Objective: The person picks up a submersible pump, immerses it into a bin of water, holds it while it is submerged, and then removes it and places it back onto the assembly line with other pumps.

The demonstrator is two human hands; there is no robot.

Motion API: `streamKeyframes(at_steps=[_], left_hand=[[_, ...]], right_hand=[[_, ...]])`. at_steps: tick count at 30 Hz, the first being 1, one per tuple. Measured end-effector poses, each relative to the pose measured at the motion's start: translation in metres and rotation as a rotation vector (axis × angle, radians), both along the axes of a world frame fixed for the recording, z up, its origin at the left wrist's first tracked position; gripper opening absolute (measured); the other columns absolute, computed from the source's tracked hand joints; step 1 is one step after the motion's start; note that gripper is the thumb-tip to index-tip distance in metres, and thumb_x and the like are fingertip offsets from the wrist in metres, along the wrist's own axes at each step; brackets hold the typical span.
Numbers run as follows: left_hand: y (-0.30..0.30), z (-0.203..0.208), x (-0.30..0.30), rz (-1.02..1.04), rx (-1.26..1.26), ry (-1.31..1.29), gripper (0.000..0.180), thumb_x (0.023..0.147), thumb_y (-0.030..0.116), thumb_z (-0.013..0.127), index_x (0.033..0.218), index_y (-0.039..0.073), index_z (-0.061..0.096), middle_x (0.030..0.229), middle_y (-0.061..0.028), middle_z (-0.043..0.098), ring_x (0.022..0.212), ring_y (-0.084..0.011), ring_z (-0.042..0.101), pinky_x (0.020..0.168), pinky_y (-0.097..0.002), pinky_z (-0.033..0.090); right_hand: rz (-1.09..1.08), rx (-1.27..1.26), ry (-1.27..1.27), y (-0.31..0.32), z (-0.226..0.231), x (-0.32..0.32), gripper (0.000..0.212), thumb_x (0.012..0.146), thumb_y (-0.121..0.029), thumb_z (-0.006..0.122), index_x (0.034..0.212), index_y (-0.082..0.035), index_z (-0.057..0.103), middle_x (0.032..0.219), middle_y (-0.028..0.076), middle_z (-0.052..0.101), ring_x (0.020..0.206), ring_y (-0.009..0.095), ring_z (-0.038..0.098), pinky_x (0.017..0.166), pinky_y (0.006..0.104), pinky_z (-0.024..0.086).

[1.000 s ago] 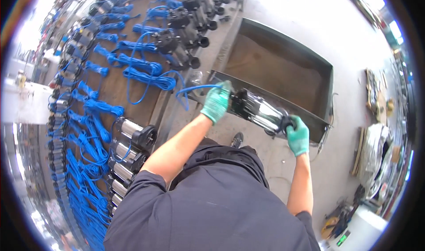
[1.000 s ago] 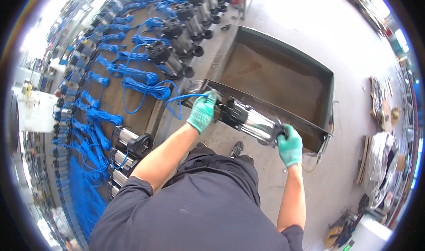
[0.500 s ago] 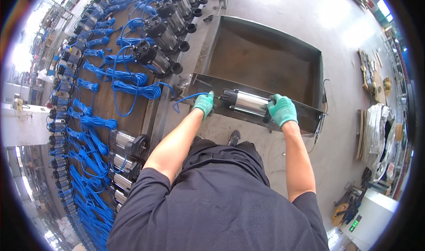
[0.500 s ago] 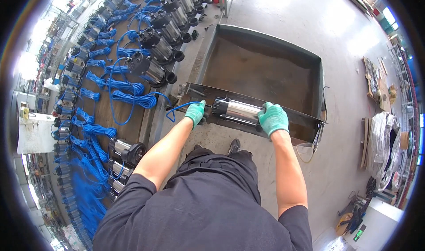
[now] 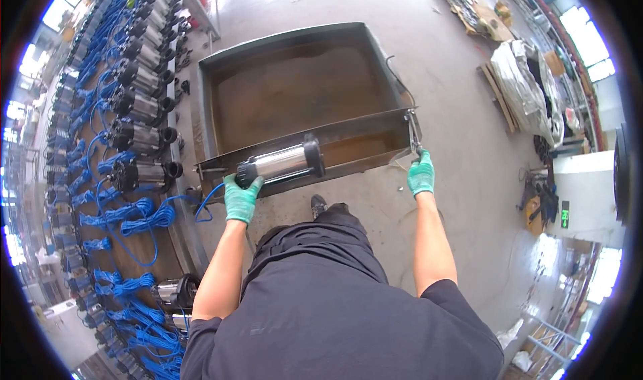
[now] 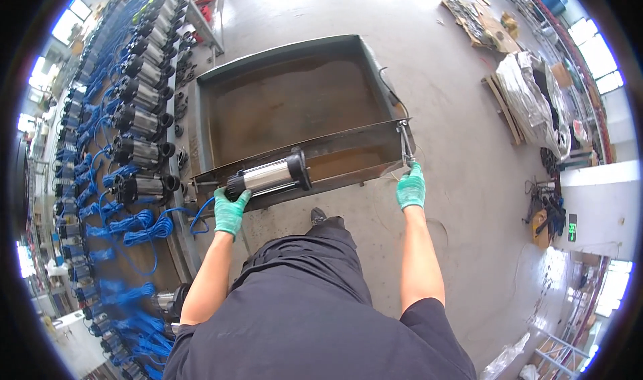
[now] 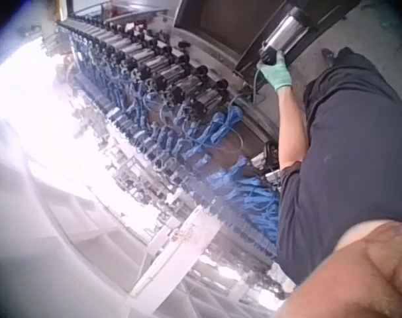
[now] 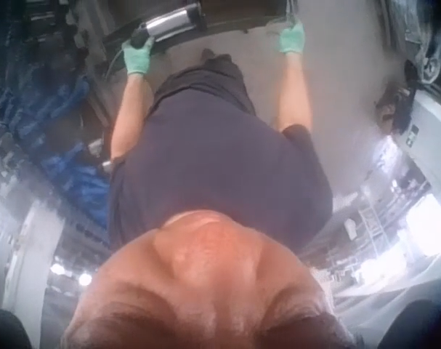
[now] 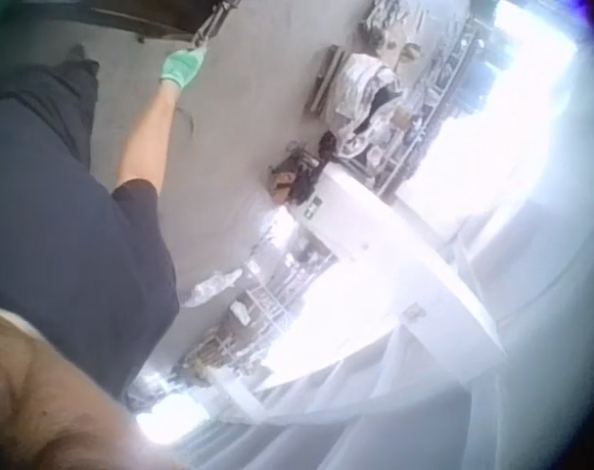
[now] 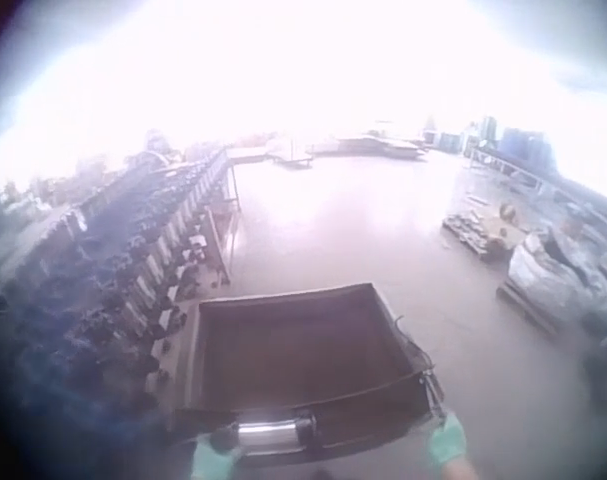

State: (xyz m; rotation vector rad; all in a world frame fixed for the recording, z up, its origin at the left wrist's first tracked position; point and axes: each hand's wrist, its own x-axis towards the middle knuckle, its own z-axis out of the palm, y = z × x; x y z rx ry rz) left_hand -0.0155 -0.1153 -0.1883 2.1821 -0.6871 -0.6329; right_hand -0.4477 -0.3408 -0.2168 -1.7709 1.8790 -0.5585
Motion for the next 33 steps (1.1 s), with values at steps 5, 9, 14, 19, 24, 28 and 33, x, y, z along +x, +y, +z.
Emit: streamKeyframes(at_steps=[5,9,14,19,24,28,33], left_hand=[[-0.002,-0.005,0.006,0.002,0.021,-0.008,0.067,0.079,0.031,0.09,0.121,-0.003,0.051,0.107,-0.0141,0.068,0.096,-0.0218,0.064,0.09,-0.0342,0.051],[-0.004,-0.002,0.004,0.023,0.039,-0.002,0.064,0.079,0.03,0.09,0.119,-0.003,0.051,0.105,-0.013,0.068,0.095,-0.0201,0.063,0.088,-0.0332,0.052],[-0.005,-0.005,0.001,0.052,0.029,-0.052,0.062,0.077,0.028,0.091,0.115,-0.004,0.053,0.101,-0.0149,0.071,0.088,-0.0226,0.067,0.084,-0.0355,0.053],[-0.005,-0.006,0.002,0.042,0.039,-0.039,0.067,0.077,0.03,0.091,0.118,-0.005,0.052,0.103,-0.0165,0.071,0.09,-0.0244,0.067,0.085,-0.0359,0.053],[-0.002,-0.004,0.006,0.023,0.049,-0.031,0.068,0.077,0.033,0.091,0.118,-0.005,0.052,0.104,-0.0184,0.071,0.093,-0.0272,0.067,0.087,-0.0371,0.052],[-0.005,0.0,0.006,-0.007,0.087,-0.048,0.062,0.08,0.028,0.089,0.117,-0.005,0.051,0.106,-0.0151,0.07,0.094,-0.0214,0.065,0.087,-0.0336,0.053],[-0.002,-0.009,0.01,-0.006,0.05,-0.016,0.07,0.078,0.033,0.091,0.119,-0.005,0.05,0.103,-0.0175,0.071,0.092,-0.0264,0.067,0.087,-0.0368,0.052]], right_hand=[[-0.011,-0.016,0.136,-0.017,-0.003,-0.008,0.054,0.091,-0.014,0.06,0.144,-0.011,0.049,0.111,0.022,0.069,0.105,0.04,0.067,0.091,0.0474,0.053],[-0.049,0.049,0.157,-0.038,-0.01,0.02,0.042,0.096,-0.034,0.063,0.132,-0.011,0.057,0.102,0.026,0.071,0.098,0.045,0.068,0.084,0.0534,0.053],[-0.096,-0.216,-0.114,-0.036,-0.028,0.025,0.022,0.101,-0.023,0.059,0.108,-0.004,0.068,0.08,0.017,0.07,0.064,0.029,0.067,0.06,0.0422,0.05],[0.264,0.265,-0.685,0.021,0.047,0.083,0.019,0.099,-0.016,0.067,0.115,-0.008,0.072,0.075,-0.002,0.062,0.059,0.005,0.056,0.051,0.0234,0.046],[0.435,0.339,-0.646,0.029,0.026,0.122,0.017,0.098,-0.012,0.067,0.113,-0.005,0.071,0.08,0.004,0.067,0.07,0.01,0.062,0.062,0.0283,0.05],[0.59,0.197,-0.527,0.024,0.024,0.137,0.014,0.097,-0.008,0.066,0.109,-0.003,0.07,0.09,0.013,0.072,0.081,0.02,0.069,0.075,0.0332,0.054],[0.567,0.213,-0.48,0.016,0.017,0.147,0.016,0.097,-0.011,0.066,0.11,-0.002,0.07,0.095,0.018,0.072,0.085,0.026,0.069,0.08,0.0362,0.054]])
